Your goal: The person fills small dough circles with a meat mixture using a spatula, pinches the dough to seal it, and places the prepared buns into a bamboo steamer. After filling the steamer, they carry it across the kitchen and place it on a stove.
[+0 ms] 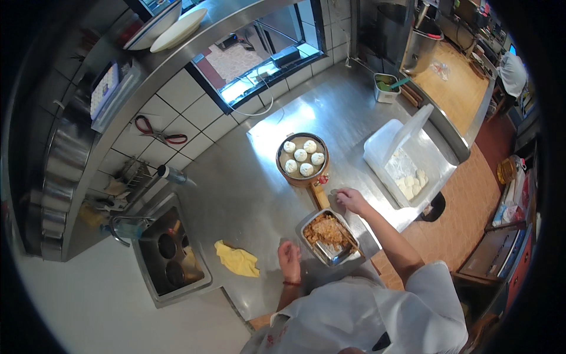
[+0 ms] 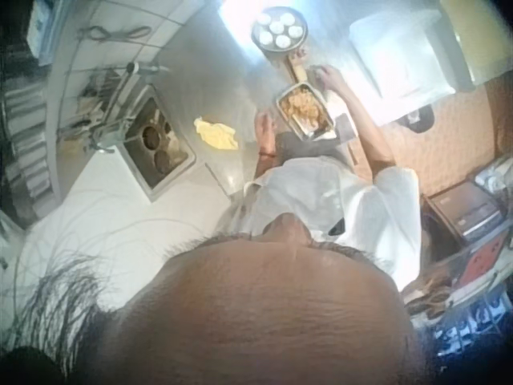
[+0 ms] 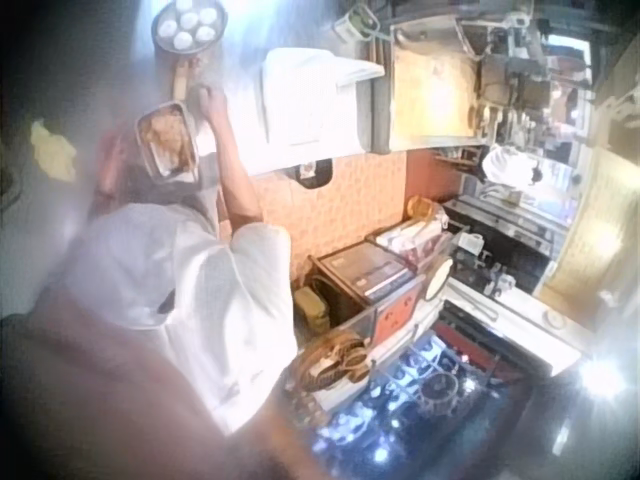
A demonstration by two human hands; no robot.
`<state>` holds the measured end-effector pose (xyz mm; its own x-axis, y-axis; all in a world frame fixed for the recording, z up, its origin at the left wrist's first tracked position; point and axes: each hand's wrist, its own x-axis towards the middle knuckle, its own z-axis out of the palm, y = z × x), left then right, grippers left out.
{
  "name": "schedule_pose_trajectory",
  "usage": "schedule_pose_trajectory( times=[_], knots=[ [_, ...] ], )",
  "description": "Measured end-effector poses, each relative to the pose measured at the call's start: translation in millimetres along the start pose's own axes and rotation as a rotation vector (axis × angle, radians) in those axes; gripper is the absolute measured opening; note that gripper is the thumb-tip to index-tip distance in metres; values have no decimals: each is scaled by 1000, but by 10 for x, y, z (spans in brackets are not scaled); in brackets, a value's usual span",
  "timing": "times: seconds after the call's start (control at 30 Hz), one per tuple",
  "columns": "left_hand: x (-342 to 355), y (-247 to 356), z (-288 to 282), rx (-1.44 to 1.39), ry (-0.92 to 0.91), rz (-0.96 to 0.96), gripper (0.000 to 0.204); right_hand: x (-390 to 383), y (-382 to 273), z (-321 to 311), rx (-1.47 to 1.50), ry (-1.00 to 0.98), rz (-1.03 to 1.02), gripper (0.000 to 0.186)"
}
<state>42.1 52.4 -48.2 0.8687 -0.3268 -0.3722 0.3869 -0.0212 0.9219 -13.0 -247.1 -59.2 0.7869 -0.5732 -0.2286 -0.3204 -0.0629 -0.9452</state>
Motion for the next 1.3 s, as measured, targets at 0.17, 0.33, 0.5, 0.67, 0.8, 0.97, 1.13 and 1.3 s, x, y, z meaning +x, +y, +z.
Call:
schedule_pose_trajectory(
  times=[0.17, 0.33, 0.5, 0.67, 0.8, 0.97, 1.13, 1.3],
  knots=[
    [-158, -70, -160, -80, 66, -36, 23, 721, 543, 243, 574, -330, 390, 28],
    [-281, -130, -195, -55, 159, -32, 20, 650, -15, 400, 877, -365, 502, 18],
    [-257, -51, -25, -68, 128, 3, 20, 766, 188, 123, 959, -570, 531, 42],
    [-98, 261, 63, 16, 106, 113, 23, 523, 130, 13, 979, -488, 419, 35],
    [171, 678, 165, 163, 43, 329, 27, 45, -110, -194, 752, -352, 228, 37],
    [118, 1918, 1137, 87, -87, 573, 40, -775, -561, -450, 808, -257, 365, 32],
    [-258, 2178, 1624, 221, -336, 638, 49, -1964, -670, -205, 792, -161, 270, 54],
    [-900, 1821, 1923, 522, -550, 704, 63, -2931, -257, -209, 1195, -165, 263, 56]
  ],
)
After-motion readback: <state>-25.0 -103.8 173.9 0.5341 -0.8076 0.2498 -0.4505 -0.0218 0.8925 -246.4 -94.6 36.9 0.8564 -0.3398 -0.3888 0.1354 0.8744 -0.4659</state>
